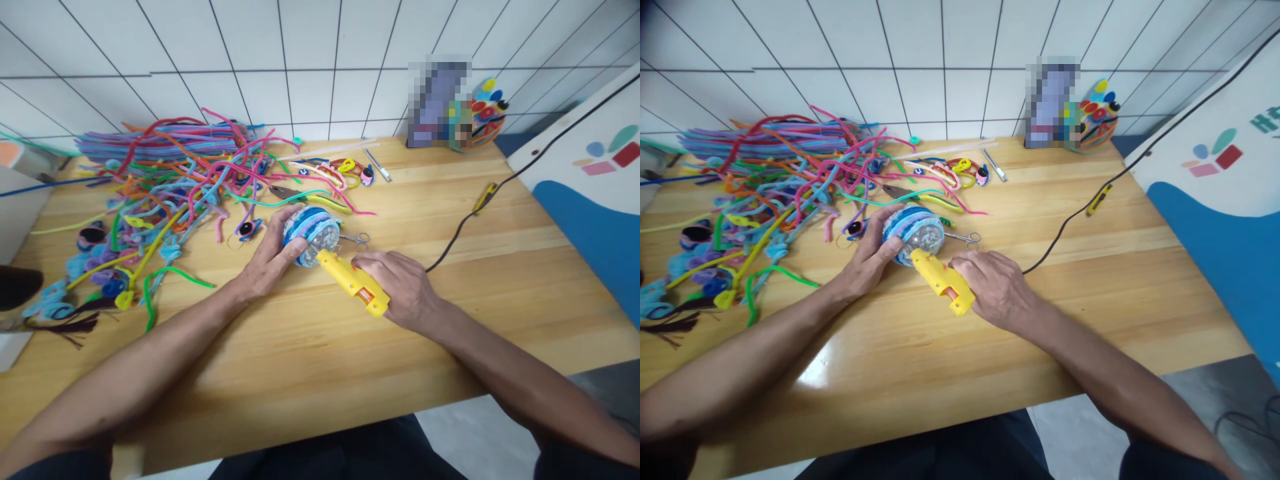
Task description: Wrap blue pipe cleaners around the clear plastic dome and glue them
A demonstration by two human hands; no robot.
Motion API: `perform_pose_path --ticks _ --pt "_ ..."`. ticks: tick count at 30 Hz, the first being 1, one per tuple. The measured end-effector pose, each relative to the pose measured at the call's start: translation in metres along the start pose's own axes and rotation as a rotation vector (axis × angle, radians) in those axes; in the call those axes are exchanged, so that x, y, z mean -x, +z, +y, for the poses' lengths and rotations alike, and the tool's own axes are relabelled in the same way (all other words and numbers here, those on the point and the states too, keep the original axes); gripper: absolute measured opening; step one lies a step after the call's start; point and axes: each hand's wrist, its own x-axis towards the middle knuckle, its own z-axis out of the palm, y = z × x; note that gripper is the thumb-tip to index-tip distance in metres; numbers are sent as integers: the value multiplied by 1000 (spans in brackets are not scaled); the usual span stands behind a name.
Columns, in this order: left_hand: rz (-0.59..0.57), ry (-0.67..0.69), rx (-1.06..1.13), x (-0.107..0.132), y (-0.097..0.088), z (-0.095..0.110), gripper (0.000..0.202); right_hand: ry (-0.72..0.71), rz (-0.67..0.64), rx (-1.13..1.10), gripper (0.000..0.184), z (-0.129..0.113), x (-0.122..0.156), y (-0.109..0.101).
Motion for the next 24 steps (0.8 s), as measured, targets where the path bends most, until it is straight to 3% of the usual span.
perform_pose_path --ticks 24 --pt "1 -44 2 1 0 1 65 21 95 37 18 4 -2 1"
